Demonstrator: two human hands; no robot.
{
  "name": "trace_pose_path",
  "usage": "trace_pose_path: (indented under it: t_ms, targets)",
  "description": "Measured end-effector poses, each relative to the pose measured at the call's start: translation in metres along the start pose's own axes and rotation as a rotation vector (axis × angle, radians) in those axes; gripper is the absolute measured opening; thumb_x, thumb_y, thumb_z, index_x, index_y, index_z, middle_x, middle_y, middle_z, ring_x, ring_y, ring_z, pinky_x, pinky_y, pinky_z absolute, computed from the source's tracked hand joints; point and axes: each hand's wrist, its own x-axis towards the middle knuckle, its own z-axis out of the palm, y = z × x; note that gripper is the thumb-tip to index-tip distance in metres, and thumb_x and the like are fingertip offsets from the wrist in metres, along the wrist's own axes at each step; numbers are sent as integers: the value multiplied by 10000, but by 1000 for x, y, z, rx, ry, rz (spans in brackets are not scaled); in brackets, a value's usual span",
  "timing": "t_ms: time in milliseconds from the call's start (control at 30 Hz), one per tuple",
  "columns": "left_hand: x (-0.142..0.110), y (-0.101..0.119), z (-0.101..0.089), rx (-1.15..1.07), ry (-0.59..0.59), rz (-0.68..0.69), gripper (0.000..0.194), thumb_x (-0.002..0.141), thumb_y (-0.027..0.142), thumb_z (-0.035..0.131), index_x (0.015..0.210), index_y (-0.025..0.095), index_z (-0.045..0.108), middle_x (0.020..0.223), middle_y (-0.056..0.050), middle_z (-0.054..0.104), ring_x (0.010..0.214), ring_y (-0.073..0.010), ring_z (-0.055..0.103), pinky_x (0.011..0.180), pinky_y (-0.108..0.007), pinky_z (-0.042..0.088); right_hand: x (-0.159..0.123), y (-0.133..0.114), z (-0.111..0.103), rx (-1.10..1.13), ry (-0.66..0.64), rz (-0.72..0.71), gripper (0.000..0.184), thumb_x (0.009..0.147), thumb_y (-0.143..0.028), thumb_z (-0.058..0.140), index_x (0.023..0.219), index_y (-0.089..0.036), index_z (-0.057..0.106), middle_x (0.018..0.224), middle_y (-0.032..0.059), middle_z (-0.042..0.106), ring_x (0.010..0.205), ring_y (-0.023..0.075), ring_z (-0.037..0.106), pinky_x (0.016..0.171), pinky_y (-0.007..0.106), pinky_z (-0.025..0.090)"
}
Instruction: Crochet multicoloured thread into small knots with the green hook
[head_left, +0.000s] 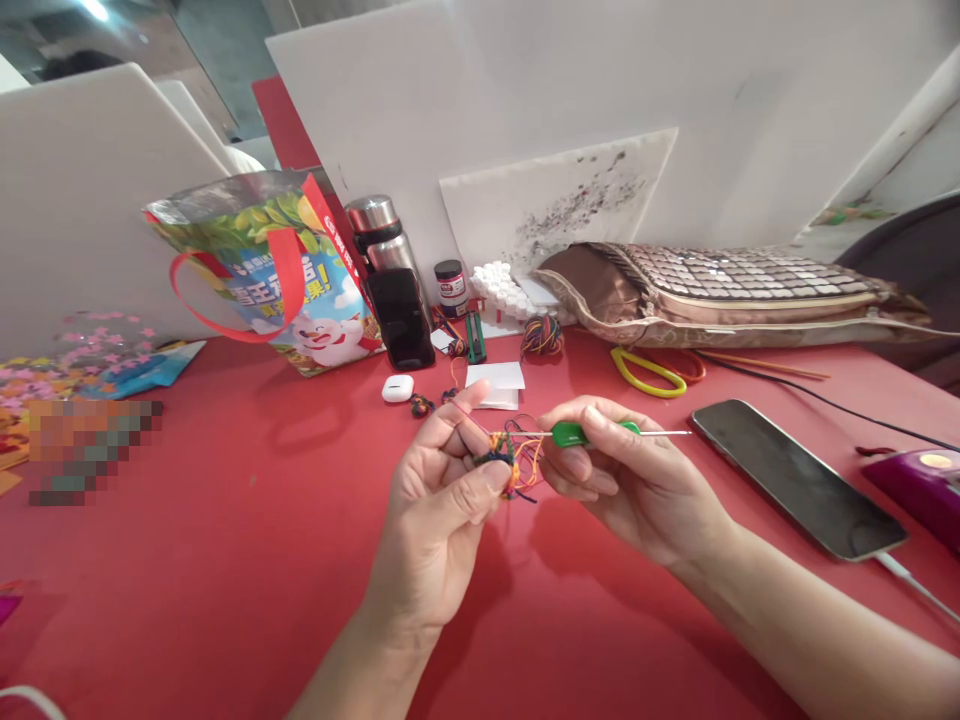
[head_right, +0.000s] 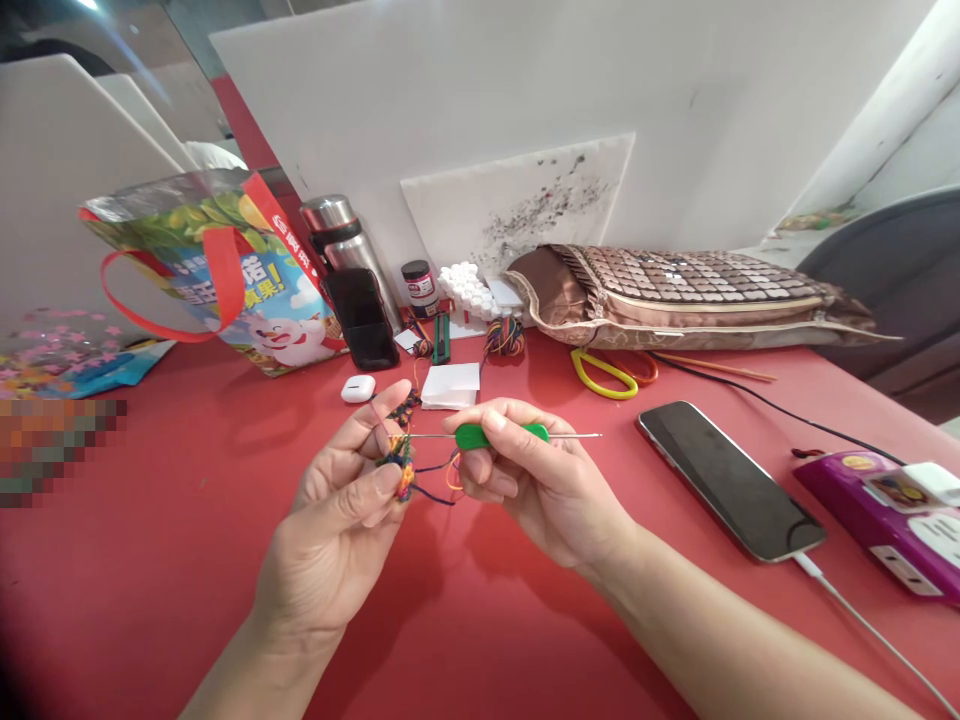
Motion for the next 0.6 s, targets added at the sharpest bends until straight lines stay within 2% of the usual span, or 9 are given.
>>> trace_pose_path:
  t_ms: [167, 367, 600]
  targets:
    - [0, 2, 1, -5, 19, -37, 576, 616, 86, 954, 1170, 166, 820, 746, 44, 603, 500, 7, 420, 455, -88, 388, 0, -1, -2, -20, 5, -7, 203, 942, -360, 782, 1001, -182, 860, 650, -8, 592, 542, 64, 324, 572, 244, 387]
    - [0, 4, 1, -17, 16, -60, 583, 586, 79, 958, 1148, 160, 827, 746, 46, 611, 481, 12, 410, 440, -91, 378, 0, -2, -2, -63, -1, -27, 206, 952, -367, 761, 993, -188, 855, 648, -11, 580, 543, 79, 320, 597, 288, 437]
    - [-1, 7, 1, -14, -33, -72, 531, 613, 79, 936, 1126, 165, 831, 732, 40, 594, 493, 2, 403, 443, -99, 368, -1, -8, 0, -122, 23, -38, 208, 904, -388, 815, 931, -186, 859, 595, -6, 544, 538, 90, 351, 532, 263, 313]
